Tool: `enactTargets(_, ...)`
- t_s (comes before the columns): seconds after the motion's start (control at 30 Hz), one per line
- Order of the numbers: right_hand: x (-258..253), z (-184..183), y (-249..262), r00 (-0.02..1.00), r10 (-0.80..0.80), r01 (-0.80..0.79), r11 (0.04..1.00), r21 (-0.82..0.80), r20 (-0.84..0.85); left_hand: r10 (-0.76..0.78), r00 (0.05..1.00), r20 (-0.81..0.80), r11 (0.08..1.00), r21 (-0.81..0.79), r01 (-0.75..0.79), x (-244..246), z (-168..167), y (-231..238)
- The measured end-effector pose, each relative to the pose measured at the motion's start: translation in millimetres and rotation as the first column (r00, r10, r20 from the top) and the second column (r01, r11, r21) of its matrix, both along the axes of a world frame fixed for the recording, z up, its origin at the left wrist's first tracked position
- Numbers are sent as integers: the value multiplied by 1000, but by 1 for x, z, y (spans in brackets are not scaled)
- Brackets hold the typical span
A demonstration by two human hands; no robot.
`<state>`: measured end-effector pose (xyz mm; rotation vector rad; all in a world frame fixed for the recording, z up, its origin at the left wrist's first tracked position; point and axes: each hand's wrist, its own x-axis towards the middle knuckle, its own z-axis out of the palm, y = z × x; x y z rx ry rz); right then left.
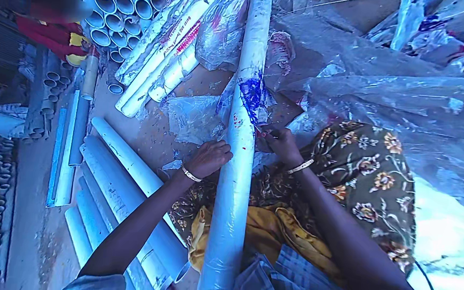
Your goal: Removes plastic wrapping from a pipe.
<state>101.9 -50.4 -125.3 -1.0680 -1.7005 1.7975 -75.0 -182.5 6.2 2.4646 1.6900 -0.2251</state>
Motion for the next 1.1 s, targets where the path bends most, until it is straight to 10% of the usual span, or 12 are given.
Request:
enactTargets(0.33,0,-7,4,999,-22,24,996,-85,27,-313,925,-217,947,-142,287,-34,5,4)
enactTargets(0.4,-2,-5,4,999,-24,27,996,-86,40,-205,969,-138,977,-82,195,-41,5,-6)
enactTargets(0.5,-5,-7,3,1000,-17,18,997,-68,18,360,919,164,932,-104,-347,-27,1,-24)
enactTargets(0.63,-8,-6,6,1000,-24,25,995,-99,19,885,466,-3,444,-296,-845,23,10,-9)
enactTargets(0.77,-8,-6,3,1000,-26,26,991,-129,4,975,203,-89,154,-387,-909,52,-9,7)
enactTargets(1.1,-3,1,2,969,-208,177,961,-212,-132,983,101,156,119,-110,-987,76,-23,6)
